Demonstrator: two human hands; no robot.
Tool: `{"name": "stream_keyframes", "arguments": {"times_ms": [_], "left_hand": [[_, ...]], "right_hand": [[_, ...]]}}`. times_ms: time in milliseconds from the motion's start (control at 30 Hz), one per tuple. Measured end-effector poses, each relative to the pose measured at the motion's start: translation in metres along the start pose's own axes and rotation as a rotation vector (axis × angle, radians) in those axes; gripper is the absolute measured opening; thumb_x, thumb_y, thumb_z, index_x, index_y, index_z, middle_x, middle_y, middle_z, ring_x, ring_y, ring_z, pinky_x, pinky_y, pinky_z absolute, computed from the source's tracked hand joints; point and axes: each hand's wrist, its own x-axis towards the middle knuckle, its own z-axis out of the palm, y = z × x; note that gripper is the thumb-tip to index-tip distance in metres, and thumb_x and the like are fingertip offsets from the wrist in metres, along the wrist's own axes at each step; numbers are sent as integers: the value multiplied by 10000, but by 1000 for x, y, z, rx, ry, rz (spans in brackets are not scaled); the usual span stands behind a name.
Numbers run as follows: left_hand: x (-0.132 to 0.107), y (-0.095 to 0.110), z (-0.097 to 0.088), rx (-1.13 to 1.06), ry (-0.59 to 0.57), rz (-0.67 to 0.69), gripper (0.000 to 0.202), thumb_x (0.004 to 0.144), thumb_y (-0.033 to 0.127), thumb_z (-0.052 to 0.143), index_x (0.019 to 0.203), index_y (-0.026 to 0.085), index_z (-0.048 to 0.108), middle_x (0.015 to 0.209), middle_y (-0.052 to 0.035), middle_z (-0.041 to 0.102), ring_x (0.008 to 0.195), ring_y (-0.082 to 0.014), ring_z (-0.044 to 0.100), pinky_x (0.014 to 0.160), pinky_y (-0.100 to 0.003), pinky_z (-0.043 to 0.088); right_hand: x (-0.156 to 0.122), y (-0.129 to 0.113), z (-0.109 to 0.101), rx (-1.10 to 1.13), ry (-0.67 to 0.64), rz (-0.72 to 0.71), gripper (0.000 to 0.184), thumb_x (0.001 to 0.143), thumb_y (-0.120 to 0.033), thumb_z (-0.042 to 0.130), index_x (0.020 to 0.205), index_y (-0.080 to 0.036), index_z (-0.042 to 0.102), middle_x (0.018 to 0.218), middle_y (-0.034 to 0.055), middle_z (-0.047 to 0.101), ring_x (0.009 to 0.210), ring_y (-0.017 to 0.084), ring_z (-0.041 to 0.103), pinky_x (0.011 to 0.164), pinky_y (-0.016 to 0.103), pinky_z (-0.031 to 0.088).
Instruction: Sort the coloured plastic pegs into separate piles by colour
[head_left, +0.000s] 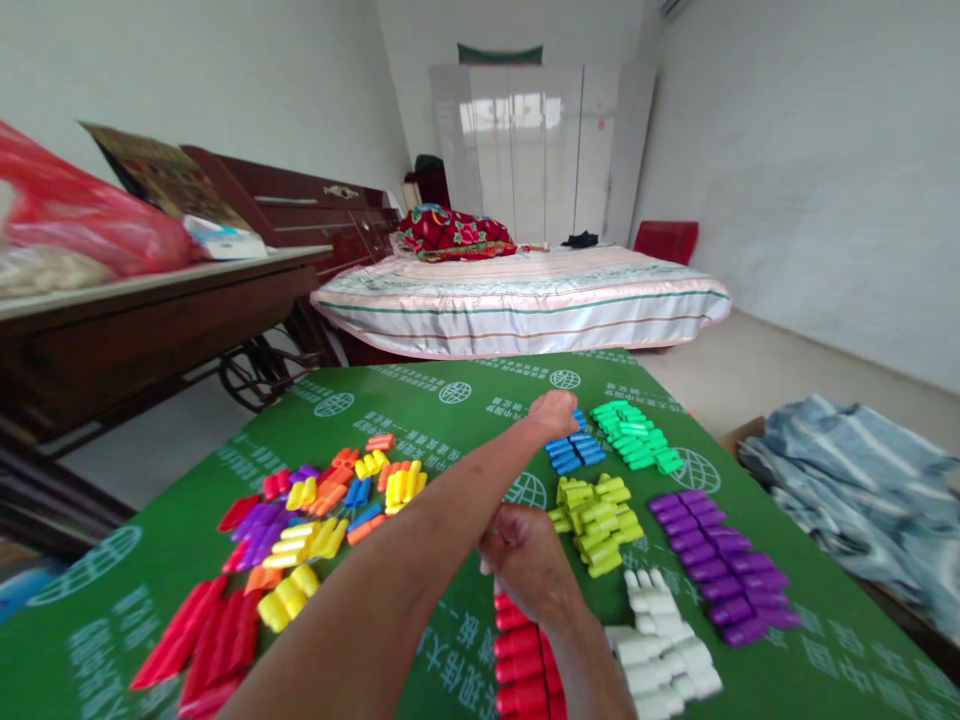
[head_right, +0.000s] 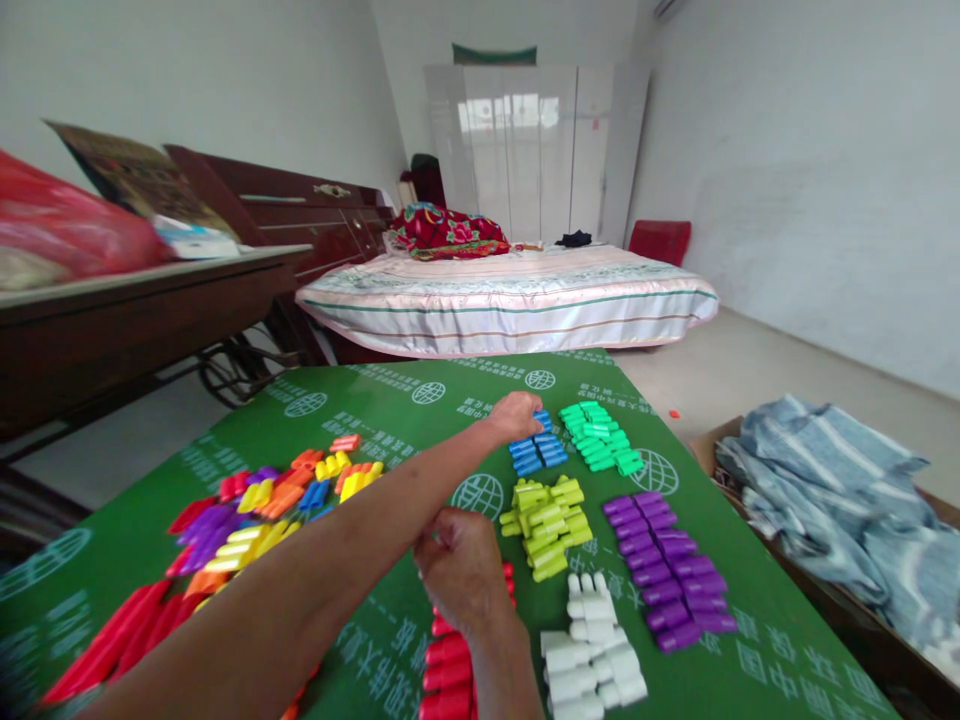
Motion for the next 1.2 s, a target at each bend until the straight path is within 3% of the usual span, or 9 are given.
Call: {"name": "stream_keyframes", "arguments": {"times_ms": [167,367,567,700,900,1033,1200], "left_hand": [[1,2,1,25,-18,18,310,847,379,536,1043,146,591,1078,-84,611,980,-192,581,848,-409,485],[-2,-1,-2,22,35,21,288,745,334,607,976,167,652,1025,-105,660,966,-232,612,778,-307,498],[-26,-21,-23,16,100,11,336,782,382,526,1024,180,642,1051,-80,662,964,-204,608,784,-262,479],[-64,-55,-44,44,110,-12,314,772,373,541,1005,192,649,1038,-55,662,958,-188,597,801,-241,456],[-149,-135,-68,105,80,-144,243,732,337,583,893,176,668,903,-39,676,848,-176,598,736,-232,439],[-206,-179,-69,122,38,-272,196,723,302,569,811,160,670,790,-28,667,734,-154,586,626,-216,411],[-255,-200,-56,106,-21,-371,130,698,249,555,723,169,655,690,5,633,659,-123,553,567,-196,369]], "right_hand": [[0,0,-1,-16,0,-29,159,743,-244,525,647,-149,609,491,-41,499,399,59,368,392,183,246],[1,2,1,58,0,2,135,725,-251,528,641,-159,581,469,-51,476,370,54,357,377,182,240],[-1,3,-2,27,-34,87,184,707,-340,560,693,-160,597,449,-52,484,343,68,388,357,188,270],[-4,5,-7,-2,-54,98,230,718,-379,555,738,-157,609,474,-43,530,341,73,424,362,189,304],[-9,6,-9,-25,-59,77,276,731,-410,555,794,-148,616,504,-36,558,361,84,469,383,200,351],[-11,7,-11,-42,-71,94,307,725,-436,573,813,-146,618,533,-23,575,384,89,486,396,205,361],[-12,9,-12,-73,-52,105,360,709,-473,589,844,-142,630,542,-8,586,386,95,488,398,210,360]]}}
